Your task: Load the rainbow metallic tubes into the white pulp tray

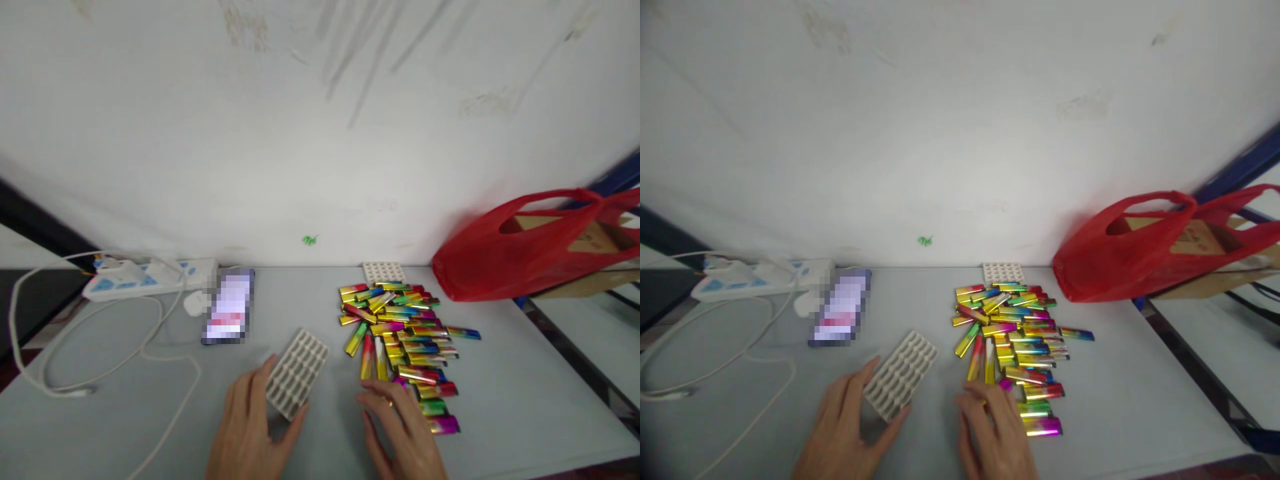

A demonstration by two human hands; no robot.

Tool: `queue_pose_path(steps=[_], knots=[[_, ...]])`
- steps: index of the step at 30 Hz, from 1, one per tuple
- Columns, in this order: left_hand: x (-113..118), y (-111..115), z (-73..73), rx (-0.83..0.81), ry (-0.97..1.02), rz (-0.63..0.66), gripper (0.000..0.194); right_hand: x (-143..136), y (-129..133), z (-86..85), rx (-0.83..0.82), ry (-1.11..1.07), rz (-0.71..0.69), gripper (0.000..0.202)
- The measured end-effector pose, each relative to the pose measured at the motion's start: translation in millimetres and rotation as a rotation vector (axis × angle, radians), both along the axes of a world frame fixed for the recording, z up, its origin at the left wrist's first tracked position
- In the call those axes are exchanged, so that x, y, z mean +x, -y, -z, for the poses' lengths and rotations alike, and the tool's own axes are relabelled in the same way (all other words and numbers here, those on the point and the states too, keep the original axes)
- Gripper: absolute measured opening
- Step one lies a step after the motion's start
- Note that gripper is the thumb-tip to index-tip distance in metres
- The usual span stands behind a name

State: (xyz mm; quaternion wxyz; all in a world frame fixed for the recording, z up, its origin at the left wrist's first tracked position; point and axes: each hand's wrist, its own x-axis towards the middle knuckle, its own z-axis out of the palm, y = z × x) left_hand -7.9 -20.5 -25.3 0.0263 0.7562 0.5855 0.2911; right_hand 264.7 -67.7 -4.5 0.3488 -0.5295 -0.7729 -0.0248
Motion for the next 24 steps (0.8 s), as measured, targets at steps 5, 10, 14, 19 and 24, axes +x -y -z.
queue_pose_path(steps=[5,10,14,19,24], knots=[[27.6,2.5,-15.8,-0.131,-0.140,-0.131,0.092,22.8,-0.1,-3.3,0.064,-0.013,0.032,0.025],[33.6,-5.2,-17.4,-0.216,-0.064,-0.123,0.076,31.8,9.5,3.8,0.044,0.016,0.018,0.032],[33.1,-12.8,-14.7,-0.275,0.038,-0.070,0.064,30.2,14.1,8.1,0.038,0.014,0.017,0.034],[42.3,-20.1,-18.0,-0.341,0.118,-0.040,0.057,21.0,10.5,5.9,0.025,-0.031,0.028,0.033],[46.7,-27.8,-18.6,-0.324,0.175,-0.024,0.059,2.8,2.2,3.7,0.081,0.015,-0.050,0.034]])
